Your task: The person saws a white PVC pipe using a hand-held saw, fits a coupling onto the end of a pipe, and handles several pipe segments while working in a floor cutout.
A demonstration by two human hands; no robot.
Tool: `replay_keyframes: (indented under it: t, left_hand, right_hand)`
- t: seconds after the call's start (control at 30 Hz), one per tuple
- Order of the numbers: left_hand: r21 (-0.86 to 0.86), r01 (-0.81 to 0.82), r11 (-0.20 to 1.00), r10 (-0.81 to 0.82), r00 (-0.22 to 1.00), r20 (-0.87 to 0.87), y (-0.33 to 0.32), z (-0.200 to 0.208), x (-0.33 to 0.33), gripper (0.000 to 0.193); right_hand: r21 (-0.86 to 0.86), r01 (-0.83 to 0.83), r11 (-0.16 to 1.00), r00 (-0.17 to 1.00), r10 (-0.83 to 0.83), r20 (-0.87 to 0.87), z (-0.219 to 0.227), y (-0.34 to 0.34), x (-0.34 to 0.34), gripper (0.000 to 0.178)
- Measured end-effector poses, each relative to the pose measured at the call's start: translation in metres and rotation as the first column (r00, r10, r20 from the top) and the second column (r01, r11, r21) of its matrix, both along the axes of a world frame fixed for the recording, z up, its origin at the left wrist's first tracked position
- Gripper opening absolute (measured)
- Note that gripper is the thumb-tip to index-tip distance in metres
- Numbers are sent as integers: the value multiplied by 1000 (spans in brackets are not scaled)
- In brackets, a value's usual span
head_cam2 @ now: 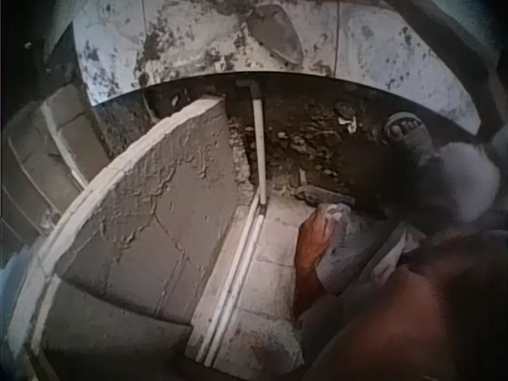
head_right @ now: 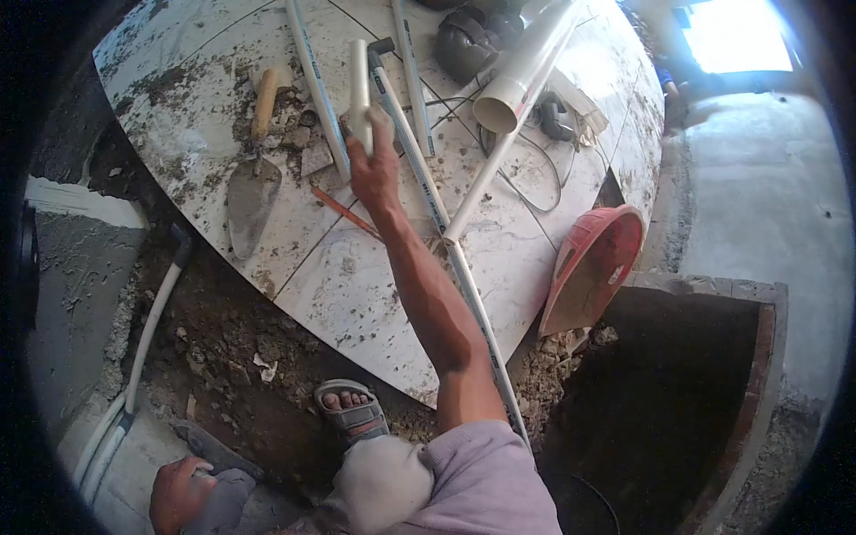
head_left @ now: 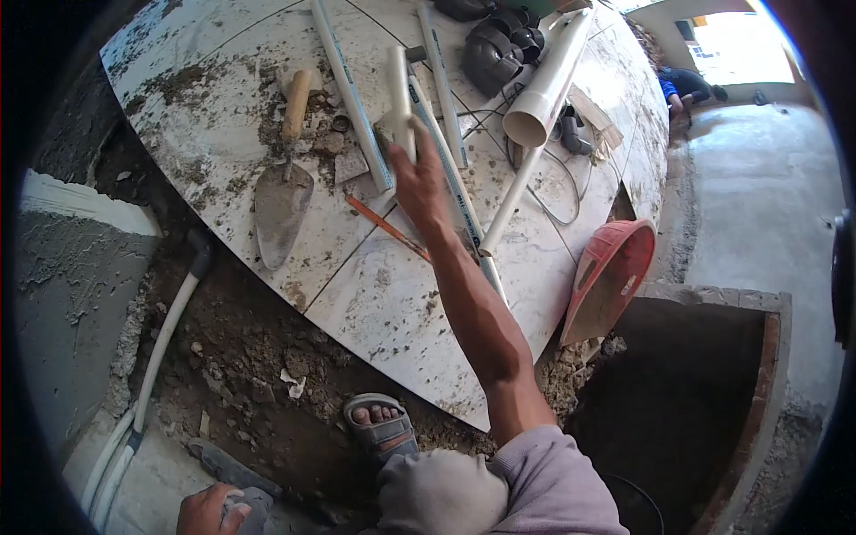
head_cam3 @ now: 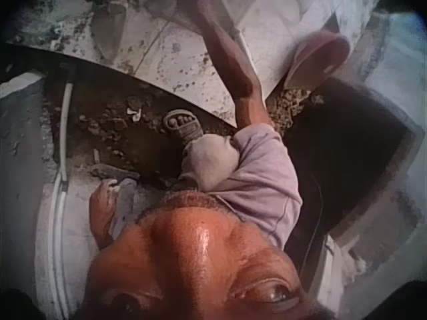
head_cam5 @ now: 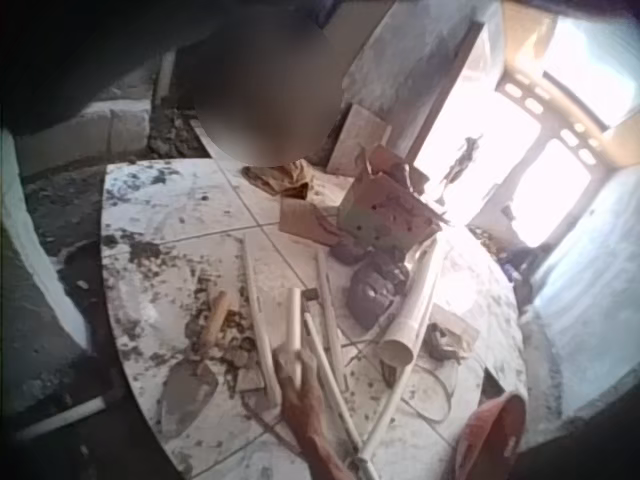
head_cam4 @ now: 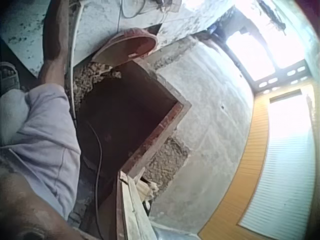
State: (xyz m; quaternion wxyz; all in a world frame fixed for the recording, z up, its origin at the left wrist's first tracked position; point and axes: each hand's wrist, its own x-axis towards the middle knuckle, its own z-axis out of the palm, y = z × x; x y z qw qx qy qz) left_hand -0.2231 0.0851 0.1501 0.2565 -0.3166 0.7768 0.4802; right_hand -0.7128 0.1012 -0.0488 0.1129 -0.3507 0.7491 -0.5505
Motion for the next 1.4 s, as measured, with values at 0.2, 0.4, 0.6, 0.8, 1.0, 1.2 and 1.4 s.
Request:
replay_keyframes:
  t: [0.2,0.4,0.6,0.8,1.0,1.2,1.4]
  left_hand:
    - [14,-46,999,45,998,40,4,-11,8,26]
    - [16,-60,998,59,997,51,0,-5,-4,29]
    - [31,-77,997,75,995,67,1,-6,-4,32]
    - [32,-77,996,74,993,96,1,0,-8,32]
    - [10,-51,999,50,998,39,4,-2,-4,33]
    - [24,-46,999,45,997,57,2,-3,-5,34]
    - [-5,-52,999,53,997,52,1,-1,-6,32]
  right_hand:
    - [-53,114,992,934,-89,345,19,48,24,41]
    - [-3,232,973,943,-224,248,16,63,20,44]
    - [186,221,957,965,-186,-185,12,70,13,47]
    - [268,195,944,977,-163,-137,9,64,16,47]
    - [347,158,924,965,-71,-251,18,67,13,50]
    - [360,150,921,987,-119,-107,11,72,13,52]
    - [180,100,979,905,-164,392,8,71,14,52]
